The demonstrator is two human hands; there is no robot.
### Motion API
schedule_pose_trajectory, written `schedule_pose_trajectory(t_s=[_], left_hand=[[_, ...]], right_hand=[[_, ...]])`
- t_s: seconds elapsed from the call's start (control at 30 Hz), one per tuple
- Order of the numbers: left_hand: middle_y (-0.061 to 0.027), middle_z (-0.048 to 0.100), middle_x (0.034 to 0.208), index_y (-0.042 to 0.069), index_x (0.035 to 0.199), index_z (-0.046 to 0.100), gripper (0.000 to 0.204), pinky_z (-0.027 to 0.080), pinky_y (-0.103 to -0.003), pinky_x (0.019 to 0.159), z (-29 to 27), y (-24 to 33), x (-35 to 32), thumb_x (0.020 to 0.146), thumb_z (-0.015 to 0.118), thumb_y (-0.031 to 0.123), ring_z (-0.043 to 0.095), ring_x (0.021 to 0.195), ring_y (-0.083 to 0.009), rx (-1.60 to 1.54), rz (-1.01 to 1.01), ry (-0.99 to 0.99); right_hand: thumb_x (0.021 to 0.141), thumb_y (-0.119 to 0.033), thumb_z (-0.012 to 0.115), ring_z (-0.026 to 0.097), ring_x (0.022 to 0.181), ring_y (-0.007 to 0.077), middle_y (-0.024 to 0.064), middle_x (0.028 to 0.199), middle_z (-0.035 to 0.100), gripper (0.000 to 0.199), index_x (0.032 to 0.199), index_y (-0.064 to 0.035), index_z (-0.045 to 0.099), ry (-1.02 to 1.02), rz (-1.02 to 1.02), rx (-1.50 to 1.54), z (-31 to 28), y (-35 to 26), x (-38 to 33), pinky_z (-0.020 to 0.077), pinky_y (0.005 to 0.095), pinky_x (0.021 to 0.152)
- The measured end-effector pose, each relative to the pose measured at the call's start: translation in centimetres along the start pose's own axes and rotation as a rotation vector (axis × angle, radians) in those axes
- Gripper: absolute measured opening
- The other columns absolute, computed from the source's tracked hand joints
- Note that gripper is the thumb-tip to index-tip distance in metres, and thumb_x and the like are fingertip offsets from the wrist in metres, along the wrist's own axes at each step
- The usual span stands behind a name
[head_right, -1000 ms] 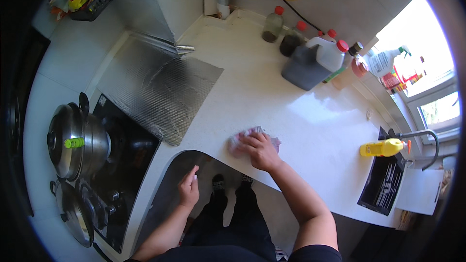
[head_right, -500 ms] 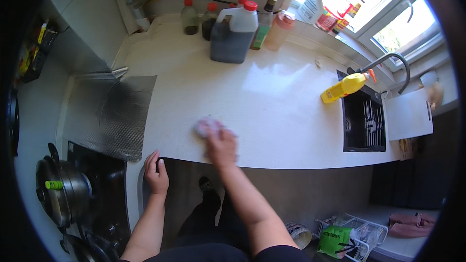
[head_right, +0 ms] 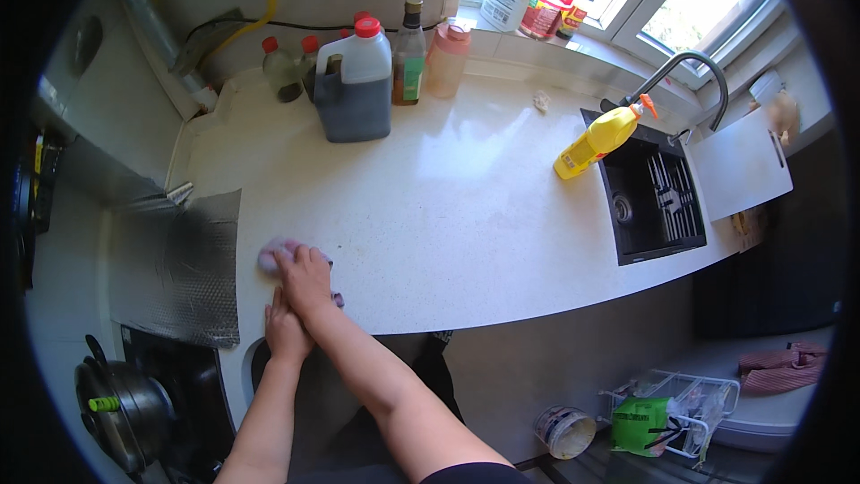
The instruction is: The person wipes the exterior glass and top of a kitchen vent hood with a cloth, moves pots on the stove, and then wipes the countertop and around various bottles before rinsing the cloth in the sink.
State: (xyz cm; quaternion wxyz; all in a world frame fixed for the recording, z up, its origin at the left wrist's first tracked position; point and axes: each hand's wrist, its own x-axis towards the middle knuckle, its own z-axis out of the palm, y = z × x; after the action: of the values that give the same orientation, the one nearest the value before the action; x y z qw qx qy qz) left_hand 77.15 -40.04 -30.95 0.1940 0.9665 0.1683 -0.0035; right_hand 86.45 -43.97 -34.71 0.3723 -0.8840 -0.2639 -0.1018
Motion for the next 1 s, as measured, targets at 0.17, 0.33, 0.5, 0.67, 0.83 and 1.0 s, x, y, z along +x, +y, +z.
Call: schedule_pose_trajectory(t_s=[0.17, 0.33, 0.5, 0.67, 0.83, 1.0], left_hand=[[-0.0219, 0.044, 0.141, 0.001, 0.122, 0.061, 0.05, 0.029, -0.054, 0.108, 1.1, -1.3, -0.4, 0.08, 0.067, 0.029, 0.037, 0.134, -0.0377, 0.111, 0.007, -0.019], [-0.0216, 0.043, 0.142, 0.0, 0.126, 0.056, 0.057, 0.02, -0.059, 0.11, 2.2, 0.3, 0.3, 0.079, 0.068, 0.03, 0.034, 0.136, -0.0378, 0.119, -0.02, -0.008], [-0.0207, 0.036, 0.147, 0.001, 0.133, 0.048, 0.068, 0.013, -0.062, 0.111, 4.3, 6.6, 2.3, 0.078, 0.069, 0.032, 0.027, 0.139, -0.0367, -0.049, 0.243, -0.008], [-0.021, 0.031, 0.149, -0.001, 0.135, 0.044, 0.075, 0.008, -0.062, 0.111, 5.7, 13.3, 4.8, 0.077, 0.07, 0.039, 0.022, 0.142, -0.0351, 0.043, 0.234, -0.174], [-0.0224, 0.029, 0.15, -0.002, 0.136, 0.043, 0.082, 0.003, -0.06, 0.113, 4.9, 14.0, 5.9, 0.076, 0.069, 0.048, 0.021, 0.143, -0.0306, 0.23, 0.183, -0.356], [-0.0216, 0.019, 0.154, -0.001, 0.14, 0.038, 0.086, 0.001, -0.065, 0.11, 4.4, 17.1, 6.2, 0.075, 0.072, 0.043, 0.014, 0.144, -0.0349, 0.249, 0.069, -0.394]], right_hand=[[0.084, -0.018, 0.06, 0.057, 0.092, 0.0318, 0.0144, 0.106, 0.061, 0.031, 0.114, -0.0237, 0.061, 0.133, 0.184, -0.143, -3.6, 8.1, 2.9, 0.0465, 0.0447, 0.073], [0.082, -0.029, 0.067, 0.057, 0.089, 0.0324, 0.0129, 0.095, 0.061, 0.03, 0.112, -0.0264, 0.066, 0.354, 0.436, -0.388, -14.5, 19.6, 0.2, 0.0486, 0.0432, 0.076], [0.083, -0.024, 0.068, 0.054, 0.089, 0.032, 0.0111, 0.093, 0.055, 0.032, 0.114, -0.024, 0.064, 0.33, 0.687, -0.509, -20.9, 23.9, -1.7, 0.0495, 0.0429, 0.075], [0.08, -0.018, 0.067, 0.059, 0.082, 0.0353, 0.0143, 0.102, 0.064, 0.032, 0.111, -0.0199, 0.065, 0.202, 0.298, -0.18, -14.0, 17.7, 0.0, 0.0481, 0.0426, 0.076], [0.086, -0.027, 0.061, 0.058, 0.093, 0.0338, 0.0178, 0.104, 0.064, 0.027, 0.109, -0.0153, 0.066, 0.227, 0.261, -0.182, -16.5, 21.3, -0.1, 0.0458, 0.0456, 0.08], [0.087, -0.039, 0.059, 0.055, 0.099, 0.0361, 0.0179, 0.1, 0.059, 0.03, 0.109, -0.018, 0.064, 0.36, 0.826, -0.486, -29.0, 33.4, -3.9, 0.0454, 0.0462, 0.083]])
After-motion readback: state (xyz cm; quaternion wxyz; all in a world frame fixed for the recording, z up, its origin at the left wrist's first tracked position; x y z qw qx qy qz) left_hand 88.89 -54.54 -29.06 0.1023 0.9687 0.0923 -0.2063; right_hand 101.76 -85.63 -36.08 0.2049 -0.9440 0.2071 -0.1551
